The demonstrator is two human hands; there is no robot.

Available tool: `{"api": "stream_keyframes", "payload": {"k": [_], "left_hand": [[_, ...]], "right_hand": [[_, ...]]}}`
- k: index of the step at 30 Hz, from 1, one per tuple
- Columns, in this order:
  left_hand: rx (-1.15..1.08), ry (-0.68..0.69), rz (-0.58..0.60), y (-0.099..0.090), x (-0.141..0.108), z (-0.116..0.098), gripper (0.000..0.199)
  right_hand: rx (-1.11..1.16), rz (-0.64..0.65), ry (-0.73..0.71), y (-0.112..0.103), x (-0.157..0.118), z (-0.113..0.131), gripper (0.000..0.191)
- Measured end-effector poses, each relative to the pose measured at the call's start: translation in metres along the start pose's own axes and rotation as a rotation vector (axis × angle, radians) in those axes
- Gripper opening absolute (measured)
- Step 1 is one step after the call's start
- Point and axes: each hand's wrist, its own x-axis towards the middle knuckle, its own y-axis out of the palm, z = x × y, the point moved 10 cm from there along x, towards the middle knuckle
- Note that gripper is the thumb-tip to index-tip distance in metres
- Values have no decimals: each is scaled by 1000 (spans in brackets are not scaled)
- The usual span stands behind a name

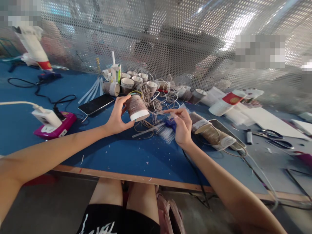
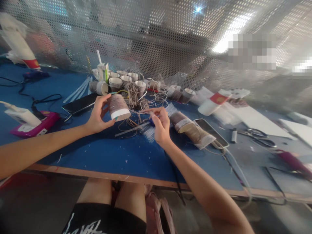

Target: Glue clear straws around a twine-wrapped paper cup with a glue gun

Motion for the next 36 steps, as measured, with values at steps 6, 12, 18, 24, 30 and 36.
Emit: {"api": "stream_keyframes", "payload": {"k": [6,12,18,24,30,36], "left_hand": [[-30,-28,-7,3,0,7,91],[-2,-31,-3,4,1,6,92],[-36,-32,-39,1,-1,5,90],[-127,-3,-60,2,-2,3,87],[-251,89,-10,9,0,-3,82],[-314,135,199,28,-3,-15,84]], "right_hand": [[188,122,-49,13,-5,11,24],[267,509,-1,56,-28,31,26],[338,418,134,52,-16,20,26],[236,129,310,18,2,-33,19],[-47,96,12,10,1,-7,38],[-152,432,-274,54,-17,31,83]]}}
